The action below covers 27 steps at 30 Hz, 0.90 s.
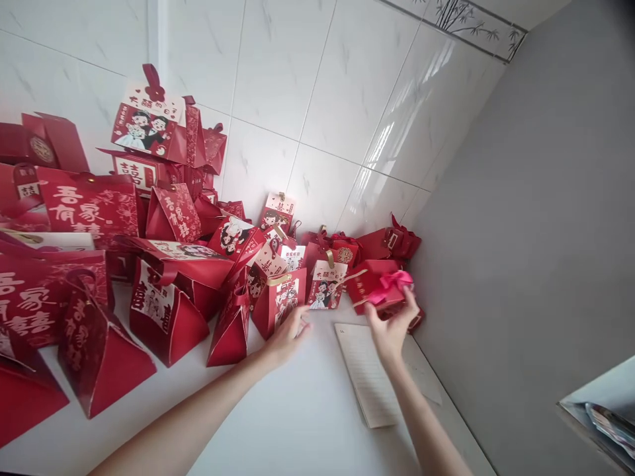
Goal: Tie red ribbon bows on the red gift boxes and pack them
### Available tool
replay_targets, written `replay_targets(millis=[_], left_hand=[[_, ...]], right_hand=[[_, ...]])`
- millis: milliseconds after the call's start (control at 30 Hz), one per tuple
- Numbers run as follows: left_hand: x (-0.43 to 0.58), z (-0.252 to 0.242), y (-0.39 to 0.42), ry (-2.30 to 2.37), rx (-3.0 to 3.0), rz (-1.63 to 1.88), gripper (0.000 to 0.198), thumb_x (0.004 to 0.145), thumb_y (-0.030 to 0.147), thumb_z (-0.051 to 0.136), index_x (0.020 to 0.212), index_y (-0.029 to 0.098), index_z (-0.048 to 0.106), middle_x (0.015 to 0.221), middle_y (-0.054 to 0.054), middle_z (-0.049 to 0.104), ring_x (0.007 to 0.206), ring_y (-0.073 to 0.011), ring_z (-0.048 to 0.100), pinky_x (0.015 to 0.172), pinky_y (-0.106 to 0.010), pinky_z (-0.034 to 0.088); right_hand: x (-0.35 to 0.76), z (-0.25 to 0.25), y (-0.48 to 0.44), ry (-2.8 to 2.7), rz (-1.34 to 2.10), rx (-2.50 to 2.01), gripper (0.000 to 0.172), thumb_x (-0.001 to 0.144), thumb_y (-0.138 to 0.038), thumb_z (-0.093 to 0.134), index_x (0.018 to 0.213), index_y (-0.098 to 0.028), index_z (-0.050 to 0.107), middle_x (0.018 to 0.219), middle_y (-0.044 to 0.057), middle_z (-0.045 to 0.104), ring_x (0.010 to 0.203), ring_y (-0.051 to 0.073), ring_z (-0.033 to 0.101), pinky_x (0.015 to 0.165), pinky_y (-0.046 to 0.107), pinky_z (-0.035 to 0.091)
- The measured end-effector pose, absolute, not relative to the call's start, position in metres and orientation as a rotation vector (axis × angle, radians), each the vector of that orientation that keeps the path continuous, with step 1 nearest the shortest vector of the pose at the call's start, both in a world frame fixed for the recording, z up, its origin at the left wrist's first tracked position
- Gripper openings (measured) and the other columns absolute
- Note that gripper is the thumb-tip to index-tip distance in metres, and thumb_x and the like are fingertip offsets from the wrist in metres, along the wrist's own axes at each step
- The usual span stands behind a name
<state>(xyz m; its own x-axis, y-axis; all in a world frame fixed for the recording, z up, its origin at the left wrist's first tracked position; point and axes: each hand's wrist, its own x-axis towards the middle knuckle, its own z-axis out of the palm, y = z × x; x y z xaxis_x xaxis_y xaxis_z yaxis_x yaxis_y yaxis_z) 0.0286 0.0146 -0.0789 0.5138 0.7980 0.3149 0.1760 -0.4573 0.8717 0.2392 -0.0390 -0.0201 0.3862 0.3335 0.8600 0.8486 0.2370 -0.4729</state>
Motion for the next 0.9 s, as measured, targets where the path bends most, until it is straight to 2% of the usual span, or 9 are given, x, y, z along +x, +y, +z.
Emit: replay_targets(millis=[100, 167, 300, 367, 467, 600, 700, 800, 900], left_hand=[[0.032, -0.078, 0.013, 0.721, 1.638, 1.016, 0.052, 0.087, 0.054, 0.035, 0.127, 0.021, 0.037, 0.133, -0.012, 0.046, 0.125, -0.0272, 0.041, 0.105, -0.044, 0.031], [0.034, -0.076, 0.013, 0.649, 1.491, 1.057, 0.058, 0.085, 0.061, 0.033, 0.128, 0.022, 0.038, 0.136, -0.01, 0.044, 0.131, -0.0274, 0.035, 0.108, -0.044, 0.027], [0.035, -0.07, 0.014, 0.661, 1.329, 1.032, 0.064, 0.077, 0.065, 0.046, 0.122, 0.02, 0.046, 0.13, -0.012, 0.049, 0.129, -0.0301, 0.037, 0.108, -0.044, 0.026], [0.035, -0.066, 0.012, 0.684, 1.345, 0.961, 0.059, 0.072, 0.06, 0.056, 0.115, 0.02, 0.051, 0.127, -0.011, 0.051, 0.125, -0.0309, 0.041, 0.106, -0.044, 0.028], [0.033, -0.059, 0.007, 0.658, 1.37, 0.833, 0.054, 0.069, 0.052, 0.064, 0.111, 0.021, 0.051, 0.112, -0.008, 0.059, 0.11, -0.0286, 0.053, 0.096, -0.042, 0.039], [0.031, -0.052, 0.002, 0.58, 1.405, 0.737, 0.054, 0.072, 0.047, 0.06, 0.115, 0.019, 0.045, 0.083, -0.003, 0.062, 0.086, -0.0242, 0.061, 0.081, -0.039, 0.046], [0.026, -0.048, 0.001, 0.537, 1.588, 0.833, 0.044, 0.076, 0.045, 0.051, 0.11, 0.018, 0.048, 0.087, -0.005, 0.062, 0.088, -0.025, 0.06, 0.081, -0.04, 0.045], [0.02, -0.044, 0.001, 0.434, 1.951, 1.007, 0.037, 0.079, 0.042, 0.045, 0.106, 0.017, 0.05, 0.106, -0.009, 0.059, 0.104, -0.0269, 0.053, 0.091, -0.041, 0.041], [0.016, -0.043, 0.004, 0.407, 2.24, 1.088, 0.038, 0.083, 0.04, 0.042, 0.113, 0.017, 0.046, 0.116, -0.01, 0.054, 0.109, -0.027, 0.049, 0.097, -0.043, 0.035]], right_hand=[[0.2, -0.038, -0.061, -1.361, -0.509, -1.395, 0.07, 0.07, -0.058, 0.062, 0.122, -0.017, 0.038, 0.112, 0.013, 0.042, 0.106, 0.031, 0.041, 0.089, 0.051, 0.038], [0.188, -0.041, -0.073, -1.465, -0.466, -1.401, 0.06, 0.073, -0.066, 0.051, 0.108, -0.017, 0.047, 0.102, 0.011, 0.043, 0.1, 0.03, 0.043, 0.084, 0.049, 0.039], [0.195, -0.033, -0.086, -1.469, -0.268, -1.336, 0.045, 0.087, -0.058, 0.027, 0.081, -0.02, 0.05, 0.089, 0.007, 0.046, 0.088, 0.025, 0.047, 0.078, 0.041, 0.038], [0.205, -0.03, -0.085, -1.434, -0.045, -1.436, 0.039, 0.088, -0.053, 0.031, 0.076, -0.021, 0.049, 0.078, 0.004, 0.048, 0.077, 0.021, 0.048, 0.07, 0.035, 0.038], [0.212, -0.03, -0.081, -1.403, 0.492, -1.497, 0.039, 0.087, -0.056, 0.035, 0.07, -0.022, 0.043, 0.063, -0.002, 0.042, 0.058, 0.015, 0.041, 0.056, 0.028, 0.034], [0.204, -0.038, -0.08, -1.329, 0.935, -1.263, 0.038, 0.079, -0.055, 0.054, 0.073, -0.022, 0.036, 0.065, -0.006, 0.039, 0.053, 0.01, 0.037, 0.049, 0.023, 0.031], [0.196, -0.042, -0.083, -1.337, 1.0, -1.129, 0.036, 0.078, -0.045, 0.062, 0.076, -0.023, 0.034, 0.068, -0.006, 0.04, 0.056, 0.01, 0.039, 0.05, 0.022, 0.033], [0.196, -0.045, -0.085, -1.428, 0.832, -1.078, 0.032, 0.079, -0.036, 0.062, 0.075, -0.023, 0.033, 0.07, -0.005, 0.041, 0.061, 0.011, 0.042, 0.055, 0.023, 0.036], [0.202, -0.047, -0.083, -1.548, 0.66, -1.089, 0.034, 0.075, -0.03, 0.067, 0.072, -0.022, 0.034, 0.071, -0.005, 0.043, 0.062, 0.01, 0.043, 0.059, 0.024, 0.036]])
